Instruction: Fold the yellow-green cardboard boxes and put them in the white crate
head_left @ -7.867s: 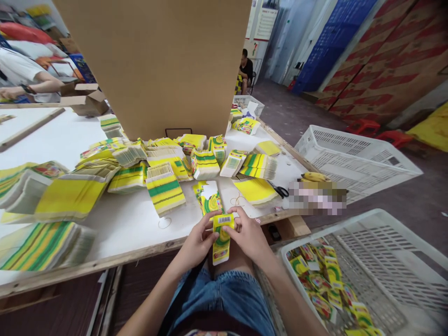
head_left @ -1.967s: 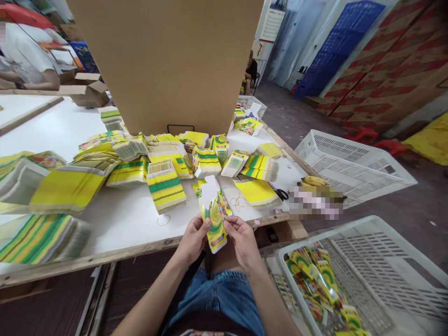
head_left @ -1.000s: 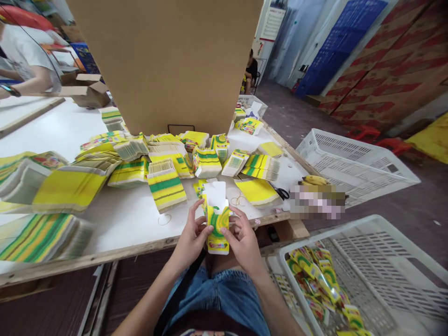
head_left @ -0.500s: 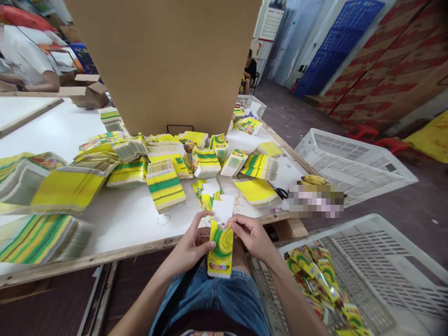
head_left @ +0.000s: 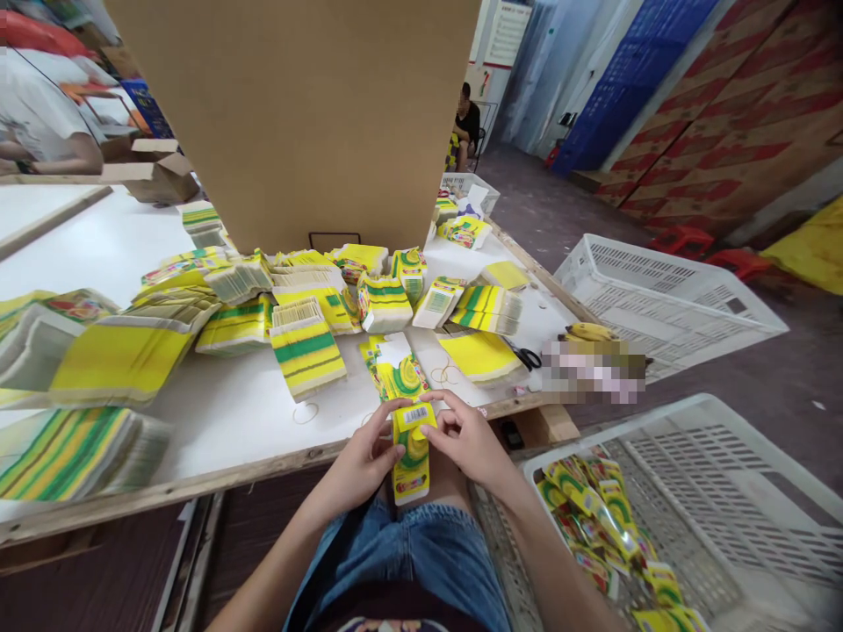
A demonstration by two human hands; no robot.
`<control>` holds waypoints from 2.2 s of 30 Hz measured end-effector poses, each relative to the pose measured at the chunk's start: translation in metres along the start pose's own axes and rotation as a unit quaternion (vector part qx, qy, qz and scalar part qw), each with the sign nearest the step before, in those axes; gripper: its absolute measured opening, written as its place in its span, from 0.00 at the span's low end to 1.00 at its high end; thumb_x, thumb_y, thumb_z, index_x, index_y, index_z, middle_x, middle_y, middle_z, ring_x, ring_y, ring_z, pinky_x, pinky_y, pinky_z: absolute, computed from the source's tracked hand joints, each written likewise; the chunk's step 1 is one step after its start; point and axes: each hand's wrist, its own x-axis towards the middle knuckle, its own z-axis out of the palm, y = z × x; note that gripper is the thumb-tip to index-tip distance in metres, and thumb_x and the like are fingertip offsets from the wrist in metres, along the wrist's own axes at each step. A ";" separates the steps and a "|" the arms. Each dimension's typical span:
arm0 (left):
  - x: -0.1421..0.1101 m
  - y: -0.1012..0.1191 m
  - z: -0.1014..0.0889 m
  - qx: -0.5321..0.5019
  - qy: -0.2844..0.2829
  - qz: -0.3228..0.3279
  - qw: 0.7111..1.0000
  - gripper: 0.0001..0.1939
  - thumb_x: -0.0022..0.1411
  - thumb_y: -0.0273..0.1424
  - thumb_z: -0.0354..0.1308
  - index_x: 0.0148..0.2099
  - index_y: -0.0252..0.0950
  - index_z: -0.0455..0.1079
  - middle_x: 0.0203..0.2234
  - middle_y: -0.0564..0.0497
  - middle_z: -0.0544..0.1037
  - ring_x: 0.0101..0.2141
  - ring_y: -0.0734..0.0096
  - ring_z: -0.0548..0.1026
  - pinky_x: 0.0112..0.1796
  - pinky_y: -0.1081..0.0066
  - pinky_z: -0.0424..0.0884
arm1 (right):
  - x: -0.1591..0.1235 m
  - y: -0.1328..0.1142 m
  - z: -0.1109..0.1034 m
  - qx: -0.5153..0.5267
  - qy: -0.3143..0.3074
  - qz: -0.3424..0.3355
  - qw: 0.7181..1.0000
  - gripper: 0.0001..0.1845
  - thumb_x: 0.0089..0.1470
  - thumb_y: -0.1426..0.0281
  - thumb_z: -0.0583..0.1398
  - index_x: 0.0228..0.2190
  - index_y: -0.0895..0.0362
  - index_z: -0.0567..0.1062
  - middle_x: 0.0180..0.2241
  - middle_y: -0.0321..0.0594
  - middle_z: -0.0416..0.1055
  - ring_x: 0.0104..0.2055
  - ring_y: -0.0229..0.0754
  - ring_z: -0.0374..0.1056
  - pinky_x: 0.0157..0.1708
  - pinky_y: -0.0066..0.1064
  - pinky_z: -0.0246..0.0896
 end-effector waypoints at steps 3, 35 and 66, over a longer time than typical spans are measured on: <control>0.000 0.000 0.001 -0.009 -0.001 -0.004 1.000 0.29 0.63 0.32 0.57 0.63 0.43 0.54 0.53 0.41 0.72 0.49 0.57 0.74 0.46 0.63 0.71 | 0.002 0.000 0.005 -0.063 0.035 -0.013 0.997 0.15 0.52 0.70 0.59 0.44 0.53 0.68 0.17 0.22 0.55 0.19 0.34 0.53 0.22 0.25 0.47; 0.029 -0.027 -0.009 0.289 0.168 0.054 0.941 0.22 0.58 0.29 0.58 0.56 0.37 0.69 0.52 0.39 0.75 0.55 0.48 0.69 0.59 0.47 0.55 | 0.015 0.039 -0.020 -0.312 0.290 -0.037 0.904 0.12 0.52 0.61 0.63 0.34 0.56 0.78 0.36 0.48 0.73 0.42 0.53 0.66 0.45 0.43 0.57; 0.020 -0.020 -0.006 -0.275 0.039 0.068 0.958 0.24 0.56 0.40 0.65 0.53 0.34 0.73 0.51 0.40 0.77 0.53 0.53 0.73 0.53 0.60 0.69 | 0.007 0.026 0.052 0.415 0.156 0.113 0.889 0.20 0.33 0.63 0.74 0.29 0.58 0.78 0.28 0.36 0.78 0.28 0.35 0.71 0.33 0.27 0.67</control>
